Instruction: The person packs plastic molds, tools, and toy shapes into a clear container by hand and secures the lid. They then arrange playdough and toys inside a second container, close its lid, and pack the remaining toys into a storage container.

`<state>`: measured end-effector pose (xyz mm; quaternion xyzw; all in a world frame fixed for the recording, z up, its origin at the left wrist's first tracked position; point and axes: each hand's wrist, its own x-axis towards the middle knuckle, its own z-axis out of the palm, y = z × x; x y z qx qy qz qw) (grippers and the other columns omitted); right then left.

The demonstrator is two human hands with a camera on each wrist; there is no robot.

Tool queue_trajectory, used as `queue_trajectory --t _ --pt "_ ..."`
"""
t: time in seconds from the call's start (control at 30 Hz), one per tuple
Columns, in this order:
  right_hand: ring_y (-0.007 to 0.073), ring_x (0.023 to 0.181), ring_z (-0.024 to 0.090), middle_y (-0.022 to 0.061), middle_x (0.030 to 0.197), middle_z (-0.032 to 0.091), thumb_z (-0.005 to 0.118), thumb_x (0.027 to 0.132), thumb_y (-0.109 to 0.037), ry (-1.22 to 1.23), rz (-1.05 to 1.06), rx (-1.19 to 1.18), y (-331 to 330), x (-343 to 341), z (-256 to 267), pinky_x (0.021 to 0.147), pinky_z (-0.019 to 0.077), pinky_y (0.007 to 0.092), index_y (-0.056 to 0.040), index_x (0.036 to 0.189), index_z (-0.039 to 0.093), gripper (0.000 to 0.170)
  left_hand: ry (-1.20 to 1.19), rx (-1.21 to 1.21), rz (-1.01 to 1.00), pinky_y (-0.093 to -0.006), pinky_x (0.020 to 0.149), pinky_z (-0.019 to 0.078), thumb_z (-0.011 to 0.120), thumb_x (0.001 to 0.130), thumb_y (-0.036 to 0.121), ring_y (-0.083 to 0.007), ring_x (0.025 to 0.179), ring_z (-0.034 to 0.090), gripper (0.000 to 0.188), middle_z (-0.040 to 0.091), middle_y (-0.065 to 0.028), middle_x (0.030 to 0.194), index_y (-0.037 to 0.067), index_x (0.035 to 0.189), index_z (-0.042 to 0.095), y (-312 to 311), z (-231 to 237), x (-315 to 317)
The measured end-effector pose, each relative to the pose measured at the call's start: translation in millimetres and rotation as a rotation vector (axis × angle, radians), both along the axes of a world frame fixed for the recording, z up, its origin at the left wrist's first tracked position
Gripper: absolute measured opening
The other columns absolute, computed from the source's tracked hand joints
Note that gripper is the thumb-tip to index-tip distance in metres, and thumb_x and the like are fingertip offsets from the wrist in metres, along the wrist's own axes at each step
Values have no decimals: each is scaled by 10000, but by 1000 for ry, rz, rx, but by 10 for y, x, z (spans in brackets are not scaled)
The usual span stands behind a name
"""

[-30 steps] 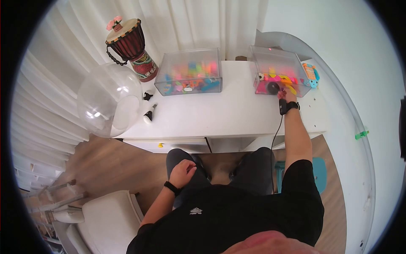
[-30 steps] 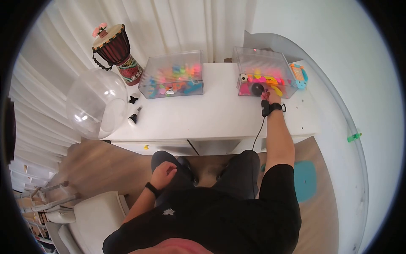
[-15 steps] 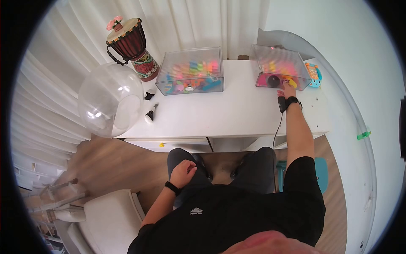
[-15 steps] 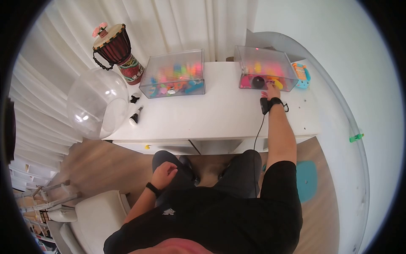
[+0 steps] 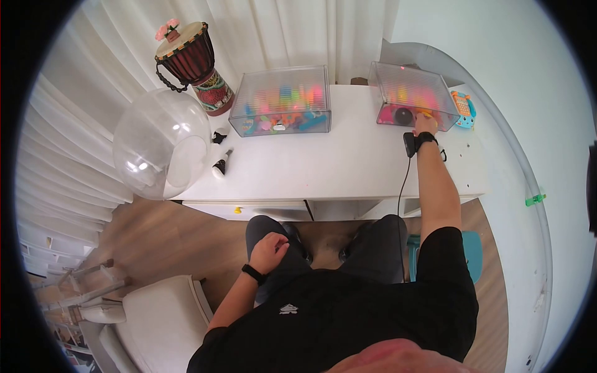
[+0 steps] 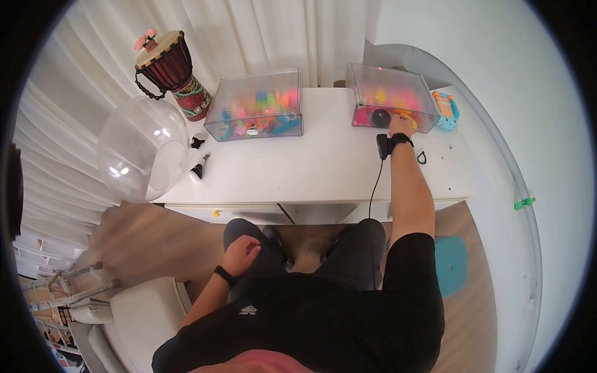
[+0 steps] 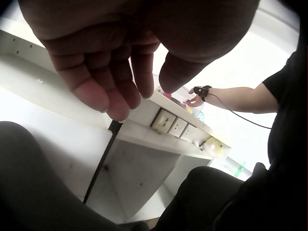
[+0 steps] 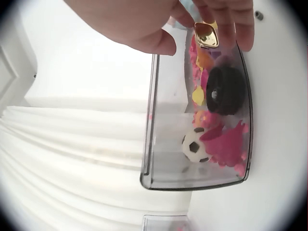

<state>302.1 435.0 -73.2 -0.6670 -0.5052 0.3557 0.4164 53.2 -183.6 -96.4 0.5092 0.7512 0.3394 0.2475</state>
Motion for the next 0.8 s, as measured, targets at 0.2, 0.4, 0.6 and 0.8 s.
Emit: queue_trajectory --t 0.2,0.4,0.6,0.8 --pt "233 597 730 72 864 733 653 968 -254 136 117 -55 257 208 -281 453 557 355 -66 1137 710 260 4 -17 17 -385 762 573 735 935 169 -289 852 714 155 697 -118 960 46 1025 708 -1 30 -18" --pt "212 609 734 67 913 749 645 983 -258 332 192 -26 455 365 -488 415 518 310 -95 1149 722 245 -4 0 16 -387 751 565 735 936 167 -294 838 707 153 695 -120 958 47 1026 707 -21 -37 -28" --pt "347 925 758 135 989 782 688 914 -475 -461 -288 295 611 581 -254 841 599 503 -50 1169 732 497 -7 21 8 -385 736 559 734 936 160 -292 821 700 151 690 -122 950 41 1025 705 94 89 -24" --pt "442 1317 579 294 1395 611 756 782 -651 -368 -342 125 874 840 156 1145 435 495 78 1462 512 1027 -4 16 7 -380 735 558 734 932 155 -288 816 698 147 689 -119 946 40 1018 706 224 151 -31"
